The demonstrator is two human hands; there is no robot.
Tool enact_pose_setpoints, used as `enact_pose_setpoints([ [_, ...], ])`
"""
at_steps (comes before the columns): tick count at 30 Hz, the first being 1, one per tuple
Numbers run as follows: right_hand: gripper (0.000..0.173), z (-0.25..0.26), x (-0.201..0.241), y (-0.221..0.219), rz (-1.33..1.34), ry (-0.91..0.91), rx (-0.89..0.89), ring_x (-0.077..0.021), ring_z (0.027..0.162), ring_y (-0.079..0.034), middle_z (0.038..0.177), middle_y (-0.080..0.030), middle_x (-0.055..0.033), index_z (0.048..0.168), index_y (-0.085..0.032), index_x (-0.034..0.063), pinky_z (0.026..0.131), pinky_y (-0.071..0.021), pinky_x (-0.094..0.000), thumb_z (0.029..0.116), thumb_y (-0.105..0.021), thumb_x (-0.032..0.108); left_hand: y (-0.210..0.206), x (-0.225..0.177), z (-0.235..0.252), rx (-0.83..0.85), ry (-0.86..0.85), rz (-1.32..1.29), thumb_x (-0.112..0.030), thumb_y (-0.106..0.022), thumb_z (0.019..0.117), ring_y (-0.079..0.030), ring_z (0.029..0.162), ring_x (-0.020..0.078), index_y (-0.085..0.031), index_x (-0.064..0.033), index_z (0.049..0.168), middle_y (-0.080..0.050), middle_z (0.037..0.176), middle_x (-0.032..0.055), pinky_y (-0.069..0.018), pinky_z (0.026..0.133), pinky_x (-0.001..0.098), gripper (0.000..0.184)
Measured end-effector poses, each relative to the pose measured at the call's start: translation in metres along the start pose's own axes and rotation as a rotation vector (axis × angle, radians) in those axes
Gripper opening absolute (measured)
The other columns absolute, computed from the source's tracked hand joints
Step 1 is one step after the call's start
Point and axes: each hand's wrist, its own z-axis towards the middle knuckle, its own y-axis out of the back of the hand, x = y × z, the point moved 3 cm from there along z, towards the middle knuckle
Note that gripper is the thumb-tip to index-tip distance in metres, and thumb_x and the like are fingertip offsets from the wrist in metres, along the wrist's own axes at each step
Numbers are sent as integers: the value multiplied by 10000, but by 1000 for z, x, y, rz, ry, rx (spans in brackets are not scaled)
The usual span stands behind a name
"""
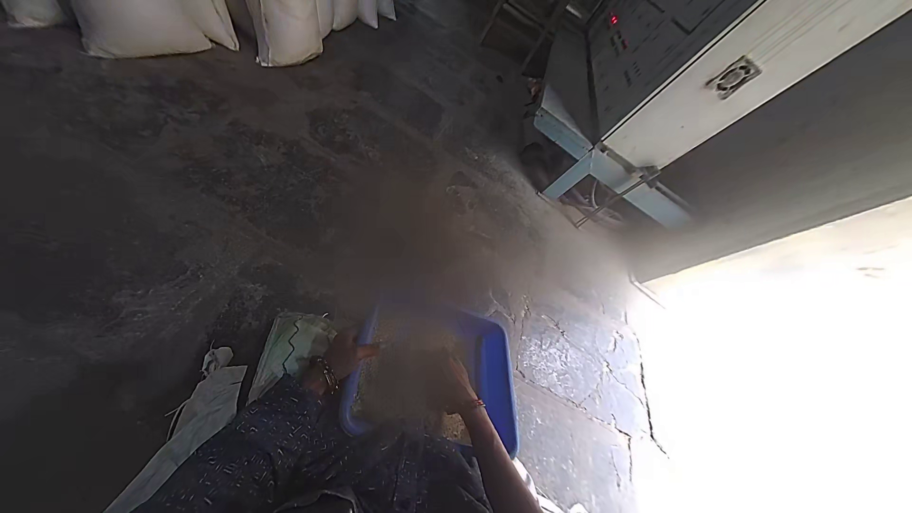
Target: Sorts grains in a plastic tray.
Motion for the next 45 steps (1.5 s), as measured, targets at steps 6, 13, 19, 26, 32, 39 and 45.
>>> enact_pose_setpoints([
  [6, 346, -4, 3, -2, -12, 14, 20, -374, 1241, -603, 1278, -658, -219, 1261, -699, 19, 1075, -457, -514, 1045, -564, 252, 1, 1, 1, -3, -4, 25, -123, -731, 937, -635, 1032, 193, -557, 95, 1327, -641, 1174, 220, -504, 955, 358, 479],
  [13, 342, -10, 10, 0, -46, 20, 47, -386, 1218, -613, 1239, -668, -235, 1213, -700, -18, 1066, -455, -519, 1057, -545, 243, 1, 0, 0, -6, 8, 28, -84, -743, 918, -634, 1047, 217, -561, 98, 1323, -635, 1185, 234, -501, 962, 374, 481],
  [19, 353, -8, 7, -1, -25, 17, 40, -367, 1189, -628, 1224, -671, -222, 1197, -706, -10, 1048, -471, -509, 1057, -561, 280, 1, 1, 1, -6, 11, 24, -45, -736, 905, -629, 1058, 218, -565, 95, 1320, -634, 1192, 231, -496, 964, 377, 469],
  [26, 351, -4, 3, -6, -32, 27, 40, -364, 1184, -633, 1210, -680, -215, 1186, -707, -11, 1041, -474, -512, 1058, -549, 275, 0, 0, 0, -12, 56, 13, -13, -735, 890, -621, 1060, 233, -557, 93, 1326, -621, 1201, 238, -496, 959, 387, 483],
  [32, 367, -2, 4, -7, -66, 5, 49, -357, 1197, -631, 1228, -677, -213, 1196, -704, -6, 1055, -468, -507, 1064, -534, 291, 0, 0, 1, -9, 60, 36, -15, -741, 889, -625, 1074, 260, -560, 94, 1328, -625, 1207, 251, -493, 971, 413, 487],
  [39, 363, -2, 5, -7, -87, -7, 46, -359, 1211, -626, 1226, -677, -211, 1193, -702, -8, 1057, -470, -508, 1060, -537, 288, 1, 2, 3, 0, 58, 46, -31, -743, 890, -626, 1076, 273, -563, 89, 1329, -624, 1207, 257, -492, 973, 428, 490],
  [45, 360, 1, 0, -8, -68, 1, 21, -363, 1198, -627, 1216, -677, -212, 1185, -703, -5, 1045, -470, -516, 1063, -549, 297, 1, 0, 3, 7, 59, 53, -29, -741, 892, -627, 1051, 262, -571, 84, 1315, -629, 1184, 244, -495, 957, 421, 469],
])
